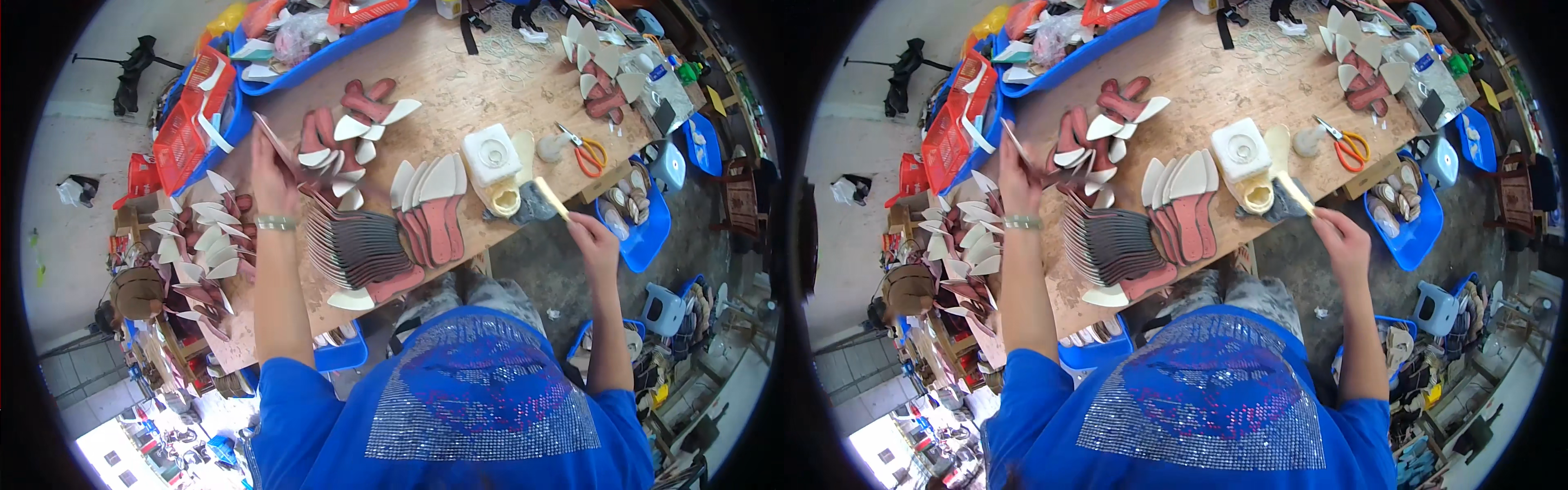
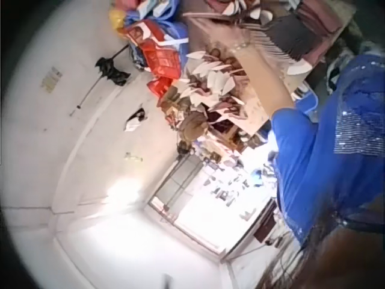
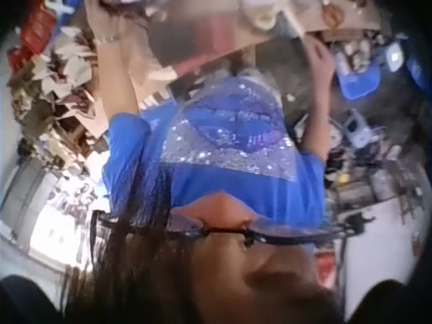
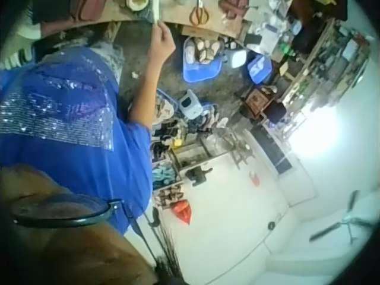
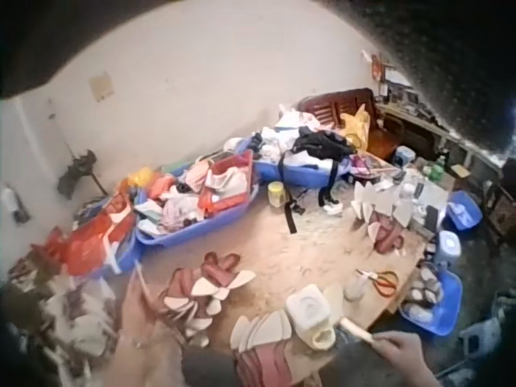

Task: The person repeatedly picks up reddish-brown shoe parts from a table and applies a white substance to the edges using a brush. The person dips the brush into a container between applications and places the treated parts back onto the table.

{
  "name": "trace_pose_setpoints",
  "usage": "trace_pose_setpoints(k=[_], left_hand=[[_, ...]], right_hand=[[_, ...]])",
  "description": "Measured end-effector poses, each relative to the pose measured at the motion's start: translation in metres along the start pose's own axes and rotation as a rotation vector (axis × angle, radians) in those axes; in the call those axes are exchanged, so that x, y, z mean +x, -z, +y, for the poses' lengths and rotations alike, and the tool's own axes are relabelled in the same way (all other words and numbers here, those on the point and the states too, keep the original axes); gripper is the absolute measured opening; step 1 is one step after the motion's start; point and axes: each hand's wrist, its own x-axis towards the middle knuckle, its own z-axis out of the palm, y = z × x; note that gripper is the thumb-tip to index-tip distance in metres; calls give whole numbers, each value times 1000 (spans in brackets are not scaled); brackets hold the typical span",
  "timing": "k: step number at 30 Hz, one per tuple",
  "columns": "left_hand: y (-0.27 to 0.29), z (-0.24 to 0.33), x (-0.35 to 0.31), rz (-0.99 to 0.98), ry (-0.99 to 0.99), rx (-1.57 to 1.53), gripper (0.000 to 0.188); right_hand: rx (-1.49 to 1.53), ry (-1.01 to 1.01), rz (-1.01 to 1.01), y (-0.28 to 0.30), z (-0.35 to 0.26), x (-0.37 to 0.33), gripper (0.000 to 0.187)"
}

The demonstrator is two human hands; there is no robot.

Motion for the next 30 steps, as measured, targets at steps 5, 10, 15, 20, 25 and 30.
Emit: trace_pose_setpoints(k=[5, 10, 15, 20, 25, 30], left_hand=[[-17, -82, -120, 10, 579, -528, 81], [-50, -132, -207, 73, 627, -863, 93], [-95, -129, -228, 159, 574, -743, 104], [-111, -119, -239, 304, 538, -628, 101], [-120, -101, -245, 133, 658, -590, 95], [-127, -83, -259, 20, 764, -774, 71]], right_hand=[[-324, 89, -168, -13, 38, 35, 22], [-674, 405, -258, -45, 56, 54, 17], [-801, 672, -228, -69, 81, 70, 13], [-896, 700, -259, -84, 89, 79, 12], [-881, 686, -255, -79, 86, 75, 10], [-805, 664, -219, -70, 84, 62, 10]])
